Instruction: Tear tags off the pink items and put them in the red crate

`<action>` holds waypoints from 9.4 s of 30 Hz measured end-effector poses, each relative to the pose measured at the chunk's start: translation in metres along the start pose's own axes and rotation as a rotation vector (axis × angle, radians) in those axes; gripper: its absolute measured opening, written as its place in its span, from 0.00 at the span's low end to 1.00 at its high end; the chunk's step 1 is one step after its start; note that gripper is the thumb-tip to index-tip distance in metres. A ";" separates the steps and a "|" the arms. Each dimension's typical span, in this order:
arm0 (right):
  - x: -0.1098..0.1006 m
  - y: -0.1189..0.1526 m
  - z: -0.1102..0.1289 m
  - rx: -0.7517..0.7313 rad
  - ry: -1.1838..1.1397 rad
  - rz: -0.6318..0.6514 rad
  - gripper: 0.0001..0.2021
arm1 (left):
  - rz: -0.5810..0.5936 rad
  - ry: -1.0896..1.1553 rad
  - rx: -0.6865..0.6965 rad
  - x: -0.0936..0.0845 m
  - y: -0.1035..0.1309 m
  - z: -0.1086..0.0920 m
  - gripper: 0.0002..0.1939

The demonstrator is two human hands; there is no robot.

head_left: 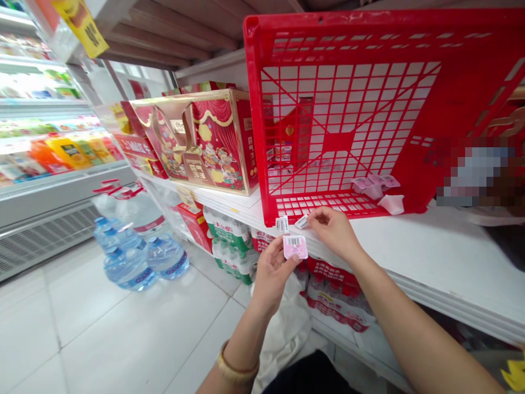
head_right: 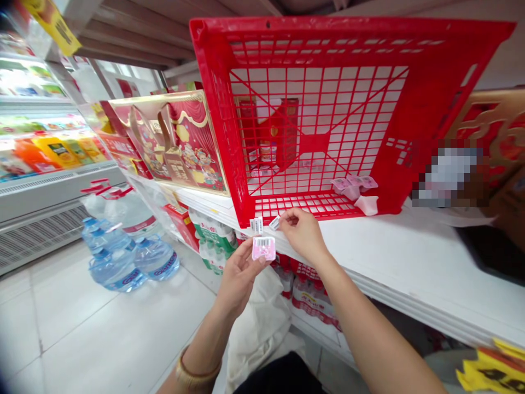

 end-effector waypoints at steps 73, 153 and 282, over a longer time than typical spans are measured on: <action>-0.036 0.092 0.017 0.397 -0.743 -0.171 0.16 | 0.085 -0.412 0.217 0.047 0.016 -0.019 0.12; -0.191 0.092 0.028 0.009 -0.377 -0.406 0.21 | 0.656 -0.785 0.352 0.232 -0.105 0.000 0.22; -0.433 0.081 0.184 -0.088 1.203 -0.823 0.09 | 0.764 -0.530 0.427 0.479 -0.042 -0.036 0.24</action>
Point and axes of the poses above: each hand's wrist, its own y-axis away from the middle knuckle, its own x-axis out of the palm, z = x × y, the point moved 3 cm from there along -y, towards the middle knuckle, and after that the axes turned 9 degrees about -y, right-handed, at the moved point
